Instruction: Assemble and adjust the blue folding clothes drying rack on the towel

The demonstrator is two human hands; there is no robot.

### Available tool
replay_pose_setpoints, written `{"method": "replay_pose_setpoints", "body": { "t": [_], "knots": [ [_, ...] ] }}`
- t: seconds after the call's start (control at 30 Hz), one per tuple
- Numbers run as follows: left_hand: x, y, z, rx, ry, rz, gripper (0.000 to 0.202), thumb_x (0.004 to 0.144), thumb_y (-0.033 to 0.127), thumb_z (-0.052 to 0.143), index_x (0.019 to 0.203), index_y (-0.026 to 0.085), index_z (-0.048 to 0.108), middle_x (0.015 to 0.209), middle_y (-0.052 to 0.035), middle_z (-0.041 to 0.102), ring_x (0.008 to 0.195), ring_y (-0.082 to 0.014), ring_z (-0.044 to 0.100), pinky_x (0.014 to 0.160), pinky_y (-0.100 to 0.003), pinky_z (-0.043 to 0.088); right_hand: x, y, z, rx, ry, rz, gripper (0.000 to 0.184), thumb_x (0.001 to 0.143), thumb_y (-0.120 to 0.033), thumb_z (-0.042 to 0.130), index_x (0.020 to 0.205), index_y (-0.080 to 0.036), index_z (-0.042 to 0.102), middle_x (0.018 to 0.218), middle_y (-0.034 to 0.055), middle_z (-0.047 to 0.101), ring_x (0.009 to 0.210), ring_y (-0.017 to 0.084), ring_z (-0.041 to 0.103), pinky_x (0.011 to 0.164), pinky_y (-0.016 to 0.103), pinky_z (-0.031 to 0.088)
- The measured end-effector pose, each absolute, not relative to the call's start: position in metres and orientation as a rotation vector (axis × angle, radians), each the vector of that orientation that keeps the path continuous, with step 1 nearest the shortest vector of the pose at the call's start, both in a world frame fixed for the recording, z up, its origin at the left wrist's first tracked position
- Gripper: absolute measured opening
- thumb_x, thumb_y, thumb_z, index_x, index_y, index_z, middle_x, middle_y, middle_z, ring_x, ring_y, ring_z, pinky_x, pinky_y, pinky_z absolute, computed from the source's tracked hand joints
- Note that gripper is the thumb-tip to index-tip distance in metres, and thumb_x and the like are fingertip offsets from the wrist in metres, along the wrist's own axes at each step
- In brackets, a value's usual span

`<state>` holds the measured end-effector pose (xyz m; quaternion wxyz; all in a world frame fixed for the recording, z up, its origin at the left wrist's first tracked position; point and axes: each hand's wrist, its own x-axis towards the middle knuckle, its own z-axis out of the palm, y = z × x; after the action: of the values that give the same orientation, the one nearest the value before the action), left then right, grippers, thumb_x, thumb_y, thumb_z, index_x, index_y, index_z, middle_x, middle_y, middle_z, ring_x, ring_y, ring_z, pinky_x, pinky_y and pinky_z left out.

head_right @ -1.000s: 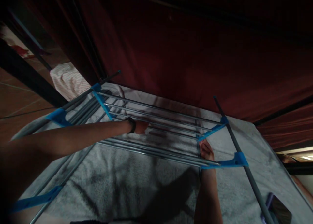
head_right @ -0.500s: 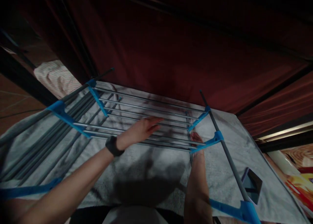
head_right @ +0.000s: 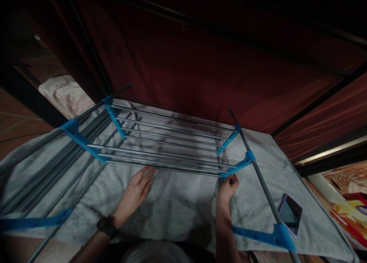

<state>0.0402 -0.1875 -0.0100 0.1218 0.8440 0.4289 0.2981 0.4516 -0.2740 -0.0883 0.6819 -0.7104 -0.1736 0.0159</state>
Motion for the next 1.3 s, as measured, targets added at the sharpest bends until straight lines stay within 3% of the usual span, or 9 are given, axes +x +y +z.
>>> {"method": "replay_pose_setpoints", "body": {
  "t": [0.17,0.3,0.47,0.63,0.73,1.0,1.3],
  "knots": [
    [0.016,-0.190,-0.018,2.330,1.424,0.910,0.042,0.103,0.029,0.043,0.143,0.025,0.053,0.149,-0.0120,0.051,0.137,-0.0267,0.053,0.115,-0.047,0.049,0.418,-0.284,-0.086,-1.648,-0.347,-0.058,0.036,0.079,-0.038,0.055,0.112,-0.025,0.048,0.112,0.0053,0.054,0.108,0.025,0.058,0.110,0.050,0.045],
    [0.000,-0.203,-0.027,2.327,1.544,0.906,0.044,0.102,0.029,0.044,0.144,0.026,0.055,0.148,-0.0126,0.053,0.136,-0.0287,0.054,0.112,-0.050,0.051,0.381,-0.293,-0.084,-1.714,-0.523,-0.057,0.037,0.082,-0.038,0.056,0.117,-0.026,0.052,0.122,0.0094,0.054,0.117,0.029,0.053,0.112,0.053,0.042],
    [-0.026,-0.218,-0.038,2.401,1.663,0.827,0.040,0.100,0.032,0.048,0.137,0.028,0.062,0.143,-0.0134,0.059,0.133,-0.0314,0.057,0.113,-0.056,0.048,0.327,-0.311,-0.086,-1.774,-1.128,-0.005,0.026,0.088,-0.037,0.051,0.105,-0.022,0.064,0.119,0.0120,0.061,0.119,0.032,0.055,0.106,0.057,0.043],
    [-0.057,-0.233,-0.047,2.463,1.704,0.751,0.039,0.102,0.035,0.043,0.135,0.025,0.063,0.141,-0.0144,0.062,0.131,-0.0311,0.059,0.112,-0.056,0.048,0.291,-0.336,-0.081,-1.898,-1.695,-0.032,0.039,0.101,-0.026,0.039,0.137,-0.025,0.055,0.140,0.0117,0.060,0.130,0.030,0.054,0.114,0.059,0.033],
    [-0.061,-0.240,-0.050,2.491,1.764,0.728,0.039,0.103,0.034,0.043,0.134,0.022,0.063,0.140,-0.0149,0.063,0.131,-0.0314,0.060,0.114,-0.057,0.045,0.287,-0.341,-0.074,-1.929,-1.737,-0.085,0.042,0.102,-0.024,0.039,0.142,-0.024,0.050,0.142,0.0127,0.060,0.132,0.029,0.054,0.118,0.061,0.025],
    [-0.054,-0.240,-0.043,2.516,1.807,0.692,0.038,0.101,0.031,0.044,0.132,0.025,0.066,0.141,-0.0107,0.065,0.132,-0.0291,0.060,0.115,-0.054,0.045,0.287,-0.337,-0.067,-1.952,-1.744,-0.142,0.039,0.099,-0.020,0.037,0.130,-0.025,0.060,0.138,0.0128,0.062,0.130,0.029,0.056,0.118,0.060,0.025],
    [-0.055,-0.239,-0.052,2.610,1.831,0.777,0.037,0.102,0.030,0.045,0.129,0.018,0.068,0.138,-0.0112,0.066,0.128,-0.0279,0.062,0.114,-0.049,0.043,0.288,-0.333,-0.066,-2.041,-1.813,-0.225,0.042,0.103,-0.024,0.029,0.133,-0.018,0.057,0.135,0.0156,0.063,0.127,0.026,0.056,0.115,0.053,0.026]
  ]
}}
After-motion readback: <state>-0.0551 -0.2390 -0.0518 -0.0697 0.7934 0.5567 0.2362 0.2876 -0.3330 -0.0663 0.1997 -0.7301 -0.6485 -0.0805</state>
